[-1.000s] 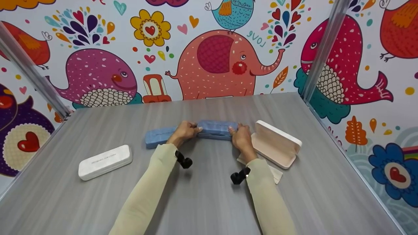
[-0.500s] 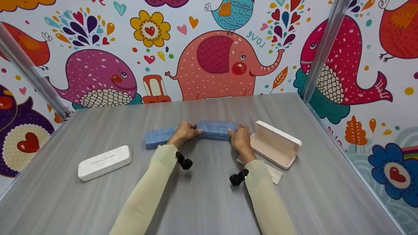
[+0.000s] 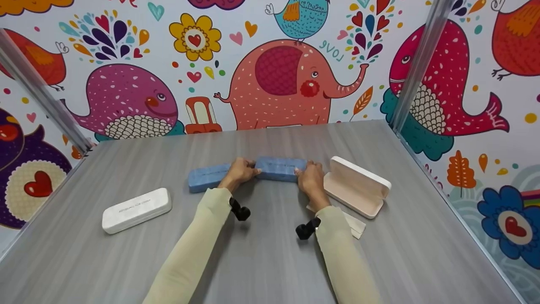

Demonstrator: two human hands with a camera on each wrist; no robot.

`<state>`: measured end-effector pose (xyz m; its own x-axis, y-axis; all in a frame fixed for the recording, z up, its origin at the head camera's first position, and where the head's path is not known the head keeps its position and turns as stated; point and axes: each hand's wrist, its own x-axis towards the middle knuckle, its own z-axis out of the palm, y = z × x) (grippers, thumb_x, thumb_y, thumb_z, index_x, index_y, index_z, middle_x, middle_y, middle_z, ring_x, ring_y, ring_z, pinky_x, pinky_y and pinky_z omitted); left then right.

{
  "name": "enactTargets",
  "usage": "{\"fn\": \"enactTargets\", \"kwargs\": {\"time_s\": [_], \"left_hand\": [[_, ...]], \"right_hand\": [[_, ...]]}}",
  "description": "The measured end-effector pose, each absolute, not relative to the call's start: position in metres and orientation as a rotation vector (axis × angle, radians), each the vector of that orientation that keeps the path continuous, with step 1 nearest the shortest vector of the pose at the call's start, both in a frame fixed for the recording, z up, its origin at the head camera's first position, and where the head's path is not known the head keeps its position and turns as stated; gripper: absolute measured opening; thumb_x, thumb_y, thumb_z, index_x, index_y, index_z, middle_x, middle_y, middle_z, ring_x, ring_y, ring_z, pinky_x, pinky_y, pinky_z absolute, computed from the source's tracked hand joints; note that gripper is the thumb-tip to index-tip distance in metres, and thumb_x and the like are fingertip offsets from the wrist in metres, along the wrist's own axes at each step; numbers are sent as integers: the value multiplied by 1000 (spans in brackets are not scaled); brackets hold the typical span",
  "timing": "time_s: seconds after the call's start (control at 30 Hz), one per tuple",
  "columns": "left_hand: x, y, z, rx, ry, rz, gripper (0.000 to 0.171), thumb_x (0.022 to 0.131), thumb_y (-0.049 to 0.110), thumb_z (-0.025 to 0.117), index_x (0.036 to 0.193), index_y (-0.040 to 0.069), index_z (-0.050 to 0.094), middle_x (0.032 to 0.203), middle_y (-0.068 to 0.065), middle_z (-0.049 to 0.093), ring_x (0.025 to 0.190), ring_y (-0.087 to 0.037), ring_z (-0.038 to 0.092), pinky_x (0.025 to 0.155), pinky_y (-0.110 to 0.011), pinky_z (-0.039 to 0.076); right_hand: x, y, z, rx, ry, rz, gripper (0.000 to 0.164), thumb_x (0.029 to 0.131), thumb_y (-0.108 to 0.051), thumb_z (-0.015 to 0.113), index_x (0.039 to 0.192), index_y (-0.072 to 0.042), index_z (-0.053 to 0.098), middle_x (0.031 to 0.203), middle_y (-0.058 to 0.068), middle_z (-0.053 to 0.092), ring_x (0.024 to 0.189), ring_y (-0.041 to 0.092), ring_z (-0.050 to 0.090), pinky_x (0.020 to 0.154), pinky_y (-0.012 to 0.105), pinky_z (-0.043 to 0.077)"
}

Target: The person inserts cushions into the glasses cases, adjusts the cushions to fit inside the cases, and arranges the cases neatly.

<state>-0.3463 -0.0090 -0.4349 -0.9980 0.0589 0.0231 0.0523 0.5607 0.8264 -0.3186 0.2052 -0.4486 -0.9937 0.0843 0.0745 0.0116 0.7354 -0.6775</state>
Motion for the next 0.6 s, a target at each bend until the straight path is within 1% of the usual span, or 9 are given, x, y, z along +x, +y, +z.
{"fn": "enactTargets", "kwargs": {"time_s": [0.1, 0.17, 0.3, 0.33, 0.4, 0.47, 0.53, 0.57, 0.6], "left_hand": [[-346, -6, -435, 111, 2798, 1461, 60, 86, 7, 77, 59, 14, 23, 59, 7, 14, 58, -12, 15, 58, -28, 16], [-345, -5, -434, 108, 2802, 1463, 60, 86, 6, 76, 59, 14, 23, 59, 7, 14, 58, -12, 15, 57, -28, 16], [-345, -4, -434, 91, 2808, 1450, 58, 87, 7, 76, 60, 13, 25, 60, 6, 16, 57, -12, 16, 56, -27, 17], [-344, -3, -434, 85, 2813, 1444, 56, 87, 7, 76, 59, 12, 27, 59, 6, 18, 57, -12, 18, 55, -27, 19], [-344, -2, -434, 70, 2822, 1441, 48, 87, 8, 76, 58, 9, 38, 59, 4, 29, 58, -13, 25, 56, -26, 24], [-343, -2, -435, 60, 2832, 1437, 34, 87, 8, 77, 62, 4, 54, 62, 0, 45, 62, -15, 33, 58, -26, 31], [-343, -2, -435, 43, 2830, 1447, 17, 86, 8, 77, 75, -2, 69, 74, -5, 63, 67, -16, 42, 63, -26, 41], [-343, -2, -435, 34, 2830, 1451, 13, 86, 8, 77, 83, -5, 73, 83, -9, 69, 71, -17, 46, 67, -27, 46], [-343, -1, -435, 26, 2829, 1453, 15, 86, 8, 77, 90, -7, 75, 90, -12, 73, 74, -17, 51, 71, -28, 50]], "right_hand": [[-319, 206, -447, -108, -2859, 1110, 41, 103, -19, 56, 124, 16, 52, 124, 38, 57, 113, 42, 55, 101, 54, 44], [-319, 205, -446, -119, -2867, 1120, 44, 103, -19, 56, 130, 16, 50, 130, 39, 55, 119, 44, 54, 104, 54, 43], [-320, 205, -445, -126, -2877, 1140, 47, 103, -19, 55, 132, 17, 48, 133, 39, 53, 125, 46, 52, 108, 54, 41], [-320, 205, -444, -126, -2883, 1142, 48, 103, -19, 55, 134, 17, 47, 135, 39, 51, 127, 47, 51, 109, 54, 40], [-320, 205, -444, -121, -2892, 1140, 51, 103, -19, 54, 136, 18, 43, 138, 40, 49, 131, 49, 48, 112, 55, 38], [-320, 206, -444, -118, -2907, 1135, 53, 104, -20, 54, 139, 18, 40, 140, 41, 46, 134, 51, 45, 114, 55, 36], [-321, 206, -444, -118, -2917, 1132, 55, 104, -20, 54, 141, 18, 39, 141, 41, 44, 135, 51, 43, 115, 55, 35], [-321, 205, -443, -120, -2921, 1134, 55, 104, -21, 54, 140, 17, 39, 141, 41, 45, 134, 51, 44, 115, 55, 36], [-321, 205, -442, -125, -2924, 1143, 54, 104, -21, 54, 140, 17, 40, 140, 40, 46, 133, 50, 46, 114, 55, 37]]}}
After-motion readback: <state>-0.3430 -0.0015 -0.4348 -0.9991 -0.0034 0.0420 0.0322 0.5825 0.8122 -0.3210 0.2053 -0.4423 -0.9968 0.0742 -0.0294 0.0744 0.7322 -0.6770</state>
